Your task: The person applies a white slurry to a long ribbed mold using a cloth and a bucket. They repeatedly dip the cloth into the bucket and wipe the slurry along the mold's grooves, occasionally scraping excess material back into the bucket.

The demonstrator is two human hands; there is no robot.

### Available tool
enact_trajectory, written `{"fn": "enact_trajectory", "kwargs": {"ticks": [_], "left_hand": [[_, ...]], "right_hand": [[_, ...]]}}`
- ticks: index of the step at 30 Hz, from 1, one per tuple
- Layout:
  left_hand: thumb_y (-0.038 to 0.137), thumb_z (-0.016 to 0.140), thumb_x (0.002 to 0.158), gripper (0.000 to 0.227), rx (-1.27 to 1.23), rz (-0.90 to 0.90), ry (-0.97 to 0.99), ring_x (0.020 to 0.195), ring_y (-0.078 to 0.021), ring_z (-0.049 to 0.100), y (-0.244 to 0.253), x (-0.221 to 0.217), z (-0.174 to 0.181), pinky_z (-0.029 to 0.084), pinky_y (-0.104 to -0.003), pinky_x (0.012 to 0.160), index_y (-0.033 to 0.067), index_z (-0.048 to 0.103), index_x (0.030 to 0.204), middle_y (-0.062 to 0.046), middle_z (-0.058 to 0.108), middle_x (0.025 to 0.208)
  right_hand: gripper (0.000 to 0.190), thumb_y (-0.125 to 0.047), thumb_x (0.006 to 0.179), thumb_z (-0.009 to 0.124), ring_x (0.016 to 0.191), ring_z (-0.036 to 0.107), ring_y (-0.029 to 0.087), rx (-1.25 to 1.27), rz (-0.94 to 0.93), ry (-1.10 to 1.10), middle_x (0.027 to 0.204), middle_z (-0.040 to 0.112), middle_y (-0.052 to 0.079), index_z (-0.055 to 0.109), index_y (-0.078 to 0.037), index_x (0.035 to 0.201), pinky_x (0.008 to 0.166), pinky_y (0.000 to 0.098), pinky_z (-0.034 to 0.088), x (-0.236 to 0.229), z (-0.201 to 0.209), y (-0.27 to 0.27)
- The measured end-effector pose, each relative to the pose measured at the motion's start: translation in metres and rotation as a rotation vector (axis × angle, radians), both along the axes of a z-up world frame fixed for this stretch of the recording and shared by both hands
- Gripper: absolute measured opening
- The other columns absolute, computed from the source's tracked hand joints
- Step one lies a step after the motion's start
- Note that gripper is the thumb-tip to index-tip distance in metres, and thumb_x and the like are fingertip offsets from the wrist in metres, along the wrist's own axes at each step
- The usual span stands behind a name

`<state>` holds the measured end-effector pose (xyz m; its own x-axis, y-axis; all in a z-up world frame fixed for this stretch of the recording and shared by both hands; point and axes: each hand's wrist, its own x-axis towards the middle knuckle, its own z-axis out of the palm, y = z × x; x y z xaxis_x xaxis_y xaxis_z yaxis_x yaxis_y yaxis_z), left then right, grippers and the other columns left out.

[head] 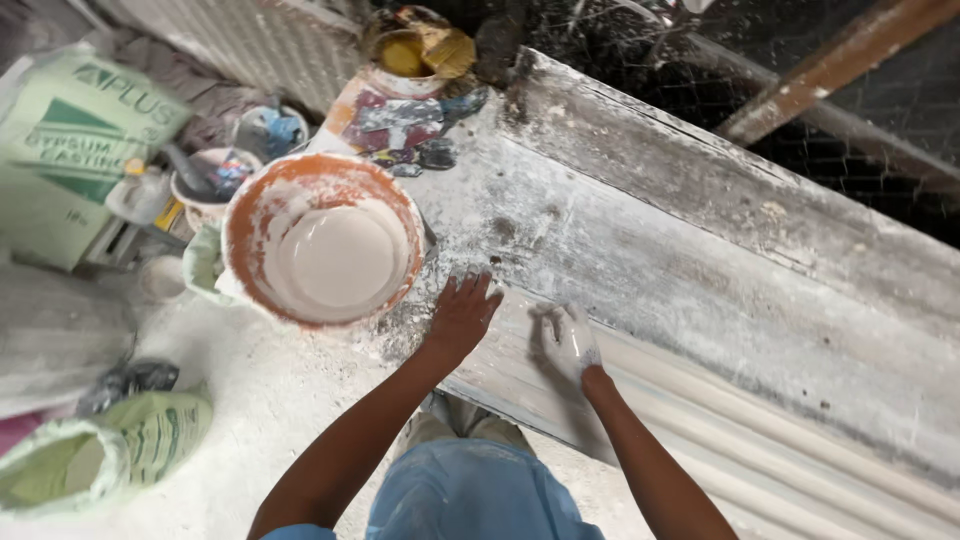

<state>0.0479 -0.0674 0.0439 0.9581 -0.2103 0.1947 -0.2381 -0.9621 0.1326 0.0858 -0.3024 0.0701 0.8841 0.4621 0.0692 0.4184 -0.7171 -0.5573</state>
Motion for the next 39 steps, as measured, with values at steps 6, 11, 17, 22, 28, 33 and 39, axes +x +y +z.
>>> {"fn": "enact_trajectory", "kwargs": {"ticks": [6,11,17,22,28,33,39], "left_hand": [[0.017,0.06,0.093,0.044,-0.409,0.25,-0.24,0.13,-0.045,0.051,0.029,-0.061,0.098,0.039,-0.059,0.107,0.0136,0.061,0.137,-0.026,0.052,0.142],[0.009,0.068,0.089,0.049,-0.413,0.598,-0.458,0.124,-0.0487,0.053,0.107,-0.112,0.143,0.043,-0.057,0.108,0.0051,0.058,0.137,-0.031,0.055,0.131],[0.012,0.072,0.089,0.06,-0.44,0.921,-0.606,0.125,-0.0581,0.049,0.191,-0.122,0.098,0.042,-0.06,0.107,-0.0035,0.049,0.142,-0.04,0.051,0.132],[0.021,0.065,0.096,0.064,-0.619,0.908,-0.458,0.133,-0.061,0.042,0.234,-0.102,0.057,0.044,-0.059,0.107,-0.0095,0.039,0.145,-0.044,0.046,0.14],[0.027,0.054,0.1,0.061,-0.905,0.941,-0.144,0.129,-0.0557,0.051,0.249,-0.077,0.074,0.048,-0.054,0.107,-0.0021,0.036,0.15,-0.042,0.044,0.142],[0.024,0.056,0.095,0.058,-0.988,0.97,-0.11,0.117,-0.0533,0.058,0.244,-0.069,0.093,0.052,-0.055,0.097,0.0069,0.038,0.148,-0.038,0.042,0.147],[0.021,0.059,0.098,0.052,-0.942,0.974,-0.233,0.117,-0.0564,0.057,0.242,-0.077,0.095,0.051,-0.057,0.096,0.0069,0.043,0.146,-0.041,0.044,0.143]], "right_hand": [[0.039,-0.008,0.096,0.062,0.083,0.058,0.015,0.526,0.044,0.368,0.1,0.062,0.004,0.055,-0.006,0.134,0.075,0.0311,0.051,0.02,0.05,0.03],[0.04,-0.014,0.101,0.058,0.099,0.062,0.008,0.657,0.384,0.4,0.121,0.061,-0.001,0.053,-0.007,0.14,0.078,0.0252,0.057,0.027,0.127,0.108],[0.043,-0.025,0.101,0.062,0.097,0.059,0.013,0.295,0.536,0.709,0.123,0.062,0.005,0.058,-0.014,0.142,0.072,0.0305,0.052,0.045,0.095,0.258],[0.048,-0.044,0.097,0.057,0.118,0.066,0.023,-0.367,0.677,0.304,0.131,0.072,0.009,0.067,-0.014,0.134,0.098,0.0367,0.051,0.078,-0.013,0.376],[0.044,-0.035,0.098,0.053,0.124,0.06,0.032,-0.817,0.868,0.007,0.135,0.064,0.018,0.066,-0.007,0.13,0.106,0.0426,0.046,0.056,-0.114,0.405],[0.042,-0.029,0.096,0.055,0.122,0.061,0.032,-0.937,1.037,0.07,0.133,0.064,0.019,0.065,-0.005,0.129,0.104,0.0413,0.047,0.067,-0.106,0.361],[0.04,-0.021,0.094,0.058,0.119,0.063,0.031,-1.096,0.733,0.258,0.131,0.064,0.02,0.064,-0.003,0.129,0.102,0.0397,0.05,0.125,-0.074,0.384]]}}
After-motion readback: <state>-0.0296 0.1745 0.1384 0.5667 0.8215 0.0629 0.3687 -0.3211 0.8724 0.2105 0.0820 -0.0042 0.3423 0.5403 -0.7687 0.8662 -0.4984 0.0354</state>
